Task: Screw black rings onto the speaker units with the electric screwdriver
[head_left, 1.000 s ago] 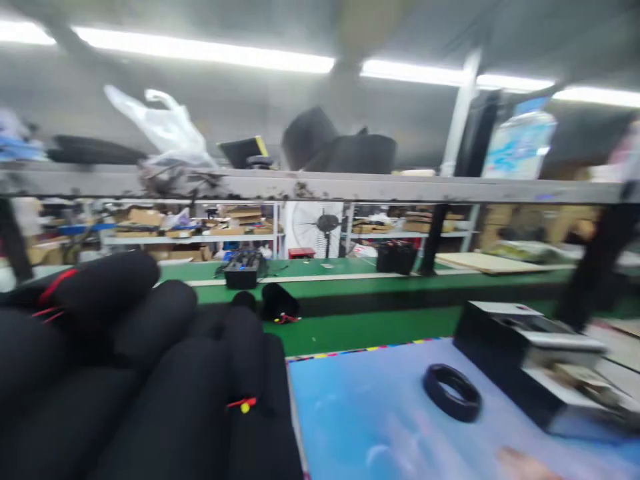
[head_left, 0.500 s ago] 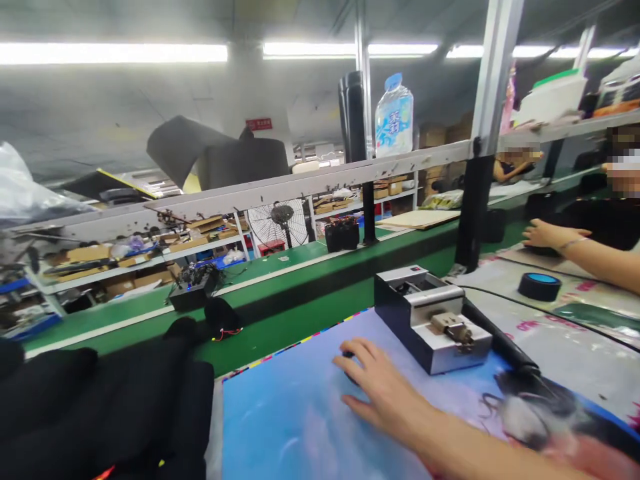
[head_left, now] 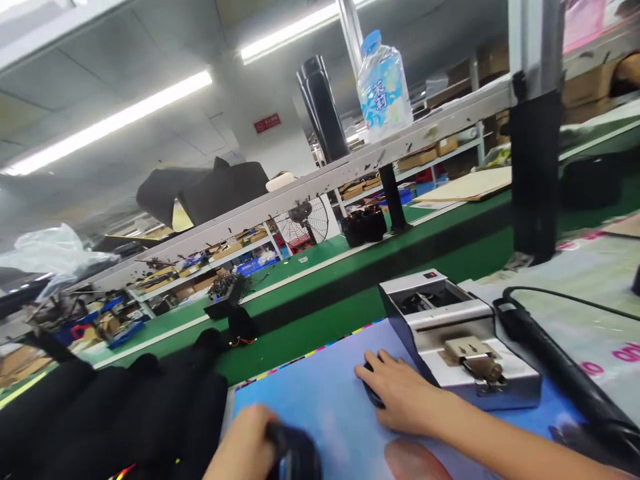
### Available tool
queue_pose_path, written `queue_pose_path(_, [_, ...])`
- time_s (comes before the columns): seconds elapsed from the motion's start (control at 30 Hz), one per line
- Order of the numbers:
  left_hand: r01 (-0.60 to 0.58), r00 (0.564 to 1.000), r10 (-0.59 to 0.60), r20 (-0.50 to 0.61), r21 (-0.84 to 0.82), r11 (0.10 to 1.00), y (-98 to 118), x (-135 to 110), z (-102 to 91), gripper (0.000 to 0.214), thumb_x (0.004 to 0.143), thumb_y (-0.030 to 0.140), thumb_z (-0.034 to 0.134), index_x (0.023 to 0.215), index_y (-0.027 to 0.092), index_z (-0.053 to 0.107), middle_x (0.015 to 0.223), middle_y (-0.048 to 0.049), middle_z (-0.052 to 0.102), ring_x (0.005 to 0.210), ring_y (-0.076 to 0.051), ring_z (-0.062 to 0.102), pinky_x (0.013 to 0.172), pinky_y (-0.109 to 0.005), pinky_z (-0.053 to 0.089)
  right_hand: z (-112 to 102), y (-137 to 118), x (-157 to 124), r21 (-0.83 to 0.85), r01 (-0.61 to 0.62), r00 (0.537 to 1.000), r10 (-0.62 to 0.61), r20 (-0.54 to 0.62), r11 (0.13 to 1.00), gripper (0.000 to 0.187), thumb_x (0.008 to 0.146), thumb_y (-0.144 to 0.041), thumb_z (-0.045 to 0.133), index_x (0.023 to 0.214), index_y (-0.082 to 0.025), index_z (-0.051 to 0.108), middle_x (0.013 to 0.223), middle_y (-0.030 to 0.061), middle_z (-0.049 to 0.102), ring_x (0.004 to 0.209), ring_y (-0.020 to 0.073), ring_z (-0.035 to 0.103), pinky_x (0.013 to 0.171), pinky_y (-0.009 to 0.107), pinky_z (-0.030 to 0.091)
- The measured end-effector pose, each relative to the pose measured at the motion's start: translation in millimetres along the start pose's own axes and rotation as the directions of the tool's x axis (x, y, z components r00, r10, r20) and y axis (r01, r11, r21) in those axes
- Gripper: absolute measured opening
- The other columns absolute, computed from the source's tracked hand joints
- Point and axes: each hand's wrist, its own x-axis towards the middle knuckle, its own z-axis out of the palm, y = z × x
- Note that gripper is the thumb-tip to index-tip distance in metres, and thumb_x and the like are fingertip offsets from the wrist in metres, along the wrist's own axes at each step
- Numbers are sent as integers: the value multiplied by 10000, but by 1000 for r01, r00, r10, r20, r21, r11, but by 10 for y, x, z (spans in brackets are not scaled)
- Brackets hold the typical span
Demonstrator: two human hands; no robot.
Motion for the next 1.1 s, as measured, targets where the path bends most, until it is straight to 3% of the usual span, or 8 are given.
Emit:
queue_pose_path(0.1, [-70,977,76,200,-37,997,473,561,-10,218,1025,356,737,1112,157,756,1173,-55,778,1071,-243,760,948,-428,649,27,46,-67,42,1,999,1,-36,999,713,809,-50,695,1512,-125,604,1534,237,528,1442,458,497,1175,657,460])
queue_pose_path(0.2, [-82,969,86,232,-28,996,868,937,40,232,1023,345,743,1188,182,740,1233,-80,763,1118,-238,753,973,-437,638,34,46,-95,90,-13,998,19,-66,996,994,730,-1,654,1681,-187,435,1662,248,424,1573,458,376,1248,672,396])
queue_pose_path(0.33, [-86,969,85,232,-3,996,1154,1108,114,276,1024,360,739,1244,193,726,1292,-92,744,1168,-254,739,998,-455,629,72,17,-110,131,-36,996,47,-81,991,1131,715,-37,733,1746,-196,297,1787,223,159,1679,419,136,1347,658,237])
queue_pose_path(0.53, [-75,961,73,268,-2,997,1379,1233,45,314,1018,359,746,1288,203,711,1338,-99,724,1201,-265,726,1007,-461,626,229,25,-119,96,-124,973,140,-186,988,956,831,108,503,1736,-137,317,1677,254,410,1557,386,444,1278,550,431])
queue_pose_path(0.73, [-62,939,68,338,-28,998,1488,1215,-21,349,1012,348,753,1324,201,696,1374,-103,709,1218,-273,718,1013,-478,627,452,133,-63,0,-114,935,108,-338,993,926,809,72,550,1702,-123,405,1447,258,601,1322,390,626,1101,508,595])
queue_pose_path(0.9, [-29,930,49,364,-59,998,1443,1117,-13,339,1013,341,752,1317,198,699,1368,-103,712,1212,-271,720,1012,-478,628,699,223,-17,-155,-91,842,-7,-540,984,930,755,77,533,1660,-133,489,1225,254,671,1046,380,703,846,486,654])
queue_pose_path(1.0, [-19,939,47,340,-84,996,1439,1121,-7,357,1013,340,752,1336,199,691,1389,-107,703,1227,-277,715,1020,-485,626,818,243,45,-239,-98,751,-86,-654,966,920,730,60,596,1627,-128,517,1405,312,595,1200,447,666,928,552,624])
queue_pose_path(1.1, [-12,946,49,321,-117,993,1459,1160,-10,368,1014,341,751,1348,199,685,1397,-111,699,1230,-280,714,1022,-490,626,854,292,110,-296,-99,648,-164,-744,950,951,753,-28,681,1655,-97,390,1573,361,434,1445,539,485,1064,674,534])
